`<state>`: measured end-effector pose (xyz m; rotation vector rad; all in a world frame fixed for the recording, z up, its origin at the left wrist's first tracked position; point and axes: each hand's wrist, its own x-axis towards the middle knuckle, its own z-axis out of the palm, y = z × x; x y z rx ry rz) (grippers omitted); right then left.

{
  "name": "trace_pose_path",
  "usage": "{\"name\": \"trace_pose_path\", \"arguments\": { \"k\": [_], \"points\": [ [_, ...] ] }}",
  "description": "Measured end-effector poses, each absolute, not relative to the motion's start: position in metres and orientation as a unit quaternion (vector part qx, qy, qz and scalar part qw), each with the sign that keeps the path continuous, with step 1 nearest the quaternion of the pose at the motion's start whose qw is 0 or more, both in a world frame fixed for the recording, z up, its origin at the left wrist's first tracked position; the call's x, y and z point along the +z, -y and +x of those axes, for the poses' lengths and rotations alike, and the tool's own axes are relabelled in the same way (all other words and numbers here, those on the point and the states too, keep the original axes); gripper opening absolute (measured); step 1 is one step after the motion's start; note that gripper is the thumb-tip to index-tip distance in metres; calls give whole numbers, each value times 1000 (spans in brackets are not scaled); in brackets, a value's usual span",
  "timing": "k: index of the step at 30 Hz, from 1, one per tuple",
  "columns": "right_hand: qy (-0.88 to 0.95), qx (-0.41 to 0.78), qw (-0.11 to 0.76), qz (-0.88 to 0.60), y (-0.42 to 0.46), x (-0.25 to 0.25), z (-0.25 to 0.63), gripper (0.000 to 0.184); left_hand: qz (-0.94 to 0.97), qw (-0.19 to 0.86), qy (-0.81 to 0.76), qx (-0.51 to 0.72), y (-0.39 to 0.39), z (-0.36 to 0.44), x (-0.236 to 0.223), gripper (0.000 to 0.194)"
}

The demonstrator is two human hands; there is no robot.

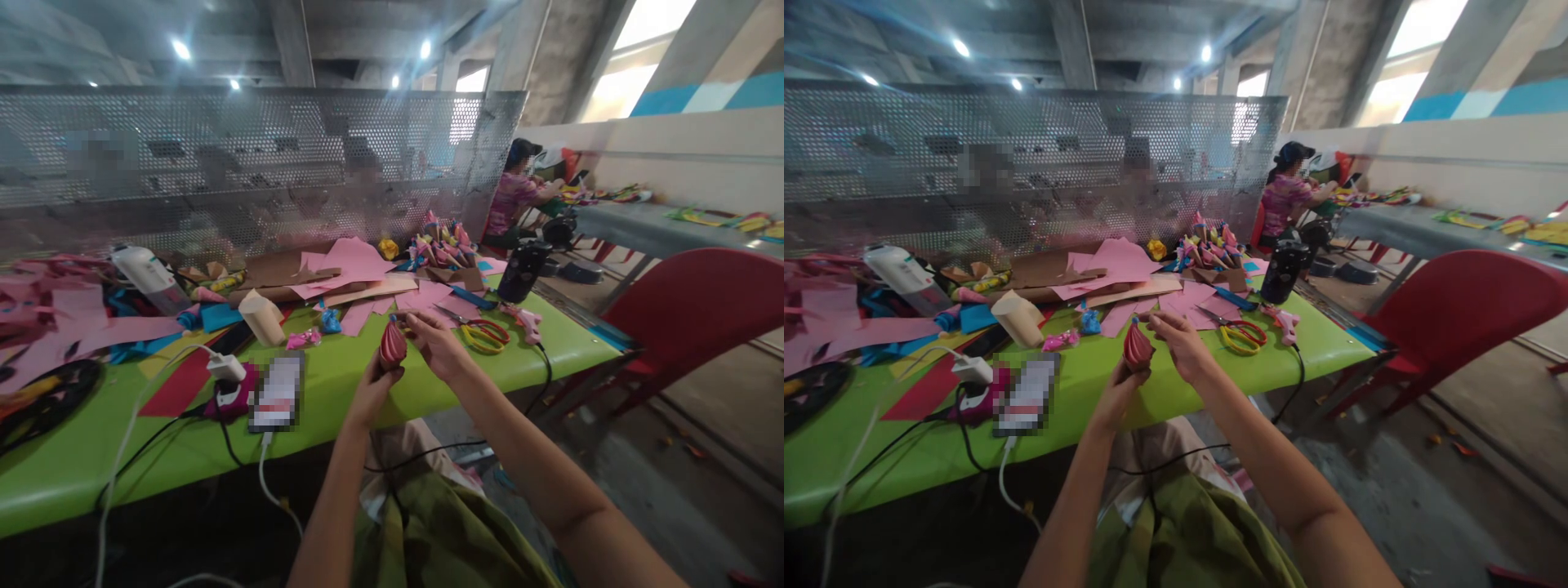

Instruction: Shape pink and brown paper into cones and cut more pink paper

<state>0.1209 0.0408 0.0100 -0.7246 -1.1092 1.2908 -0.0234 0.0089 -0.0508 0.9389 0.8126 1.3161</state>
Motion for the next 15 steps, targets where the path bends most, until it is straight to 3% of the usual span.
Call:
{"name": "trace_pose_path", "arguments": {
  "k": [9, 15],
  "points": [
    [481, 507, 607, -377, -43, -11, 140, 31, 425, 596, -321, 600, -12, -27, -59, 47],
    [553, 519, 535, -372, -42, -19, 142, 39, 404, 610, -321, 601, -12, -29, -59, 45]
  ]
}}
